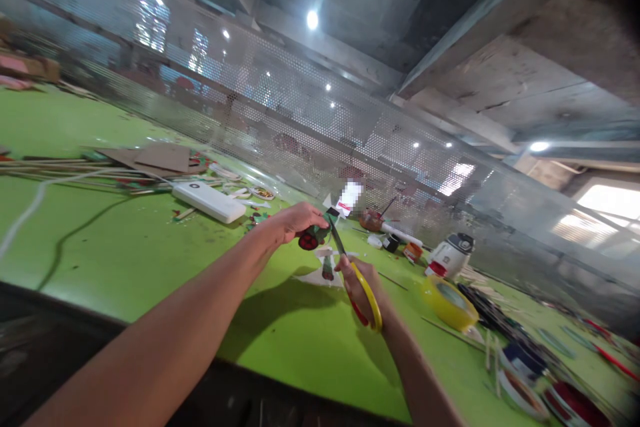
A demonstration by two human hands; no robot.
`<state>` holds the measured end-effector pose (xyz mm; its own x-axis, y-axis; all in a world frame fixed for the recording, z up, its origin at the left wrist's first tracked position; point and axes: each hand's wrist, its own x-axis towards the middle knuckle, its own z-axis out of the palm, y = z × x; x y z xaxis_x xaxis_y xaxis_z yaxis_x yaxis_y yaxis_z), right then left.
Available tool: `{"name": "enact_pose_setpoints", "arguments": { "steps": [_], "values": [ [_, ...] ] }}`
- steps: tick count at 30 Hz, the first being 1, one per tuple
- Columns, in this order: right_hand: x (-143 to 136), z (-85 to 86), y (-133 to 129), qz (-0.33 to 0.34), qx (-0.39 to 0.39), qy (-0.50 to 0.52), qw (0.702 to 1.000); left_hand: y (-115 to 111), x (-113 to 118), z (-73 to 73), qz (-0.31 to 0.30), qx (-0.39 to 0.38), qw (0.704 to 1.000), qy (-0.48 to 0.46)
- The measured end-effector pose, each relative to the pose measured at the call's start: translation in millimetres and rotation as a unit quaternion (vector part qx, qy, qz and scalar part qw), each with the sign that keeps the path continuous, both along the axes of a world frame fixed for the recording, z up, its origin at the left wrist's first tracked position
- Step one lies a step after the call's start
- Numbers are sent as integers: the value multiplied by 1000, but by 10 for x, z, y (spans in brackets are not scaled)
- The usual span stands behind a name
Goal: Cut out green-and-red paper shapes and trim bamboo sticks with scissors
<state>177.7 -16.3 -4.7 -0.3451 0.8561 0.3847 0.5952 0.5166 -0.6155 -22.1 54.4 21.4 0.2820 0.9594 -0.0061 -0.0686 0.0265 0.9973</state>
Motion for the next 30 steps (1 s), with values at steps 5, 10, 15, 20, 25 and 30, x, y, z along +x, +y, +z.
{"name": "enact_pose_setpoints", "arguments": {
  "steps": [5, 10, 15, 20, 25, 30],
  "values": [
    [-11, -85, 44, 1, -45, 51, 998, -10, 37, -3, 25, 26, 999, 9],
    [2, -128, 76, 57, -129, 142, 980, -66, 72, 19, 3, 45, 999, -29],
    [13, -135, 78, 96, -195, 234, 948, -86, 174, -4, -2, 49, 998, -44],
    [-9, -112, 51, 78, -180, 248, 949, -121, 281, -8, 24, 43, 998, -42],
    [-15, -93, 48, 55, -210, 259, 941, -148, 291, 2, -10, 23, 995, -98],
    [-23, -107, 44, 55, -208, 256, 943, -161, 276, 3, 3, 29, 996, -89]
  ]
}}
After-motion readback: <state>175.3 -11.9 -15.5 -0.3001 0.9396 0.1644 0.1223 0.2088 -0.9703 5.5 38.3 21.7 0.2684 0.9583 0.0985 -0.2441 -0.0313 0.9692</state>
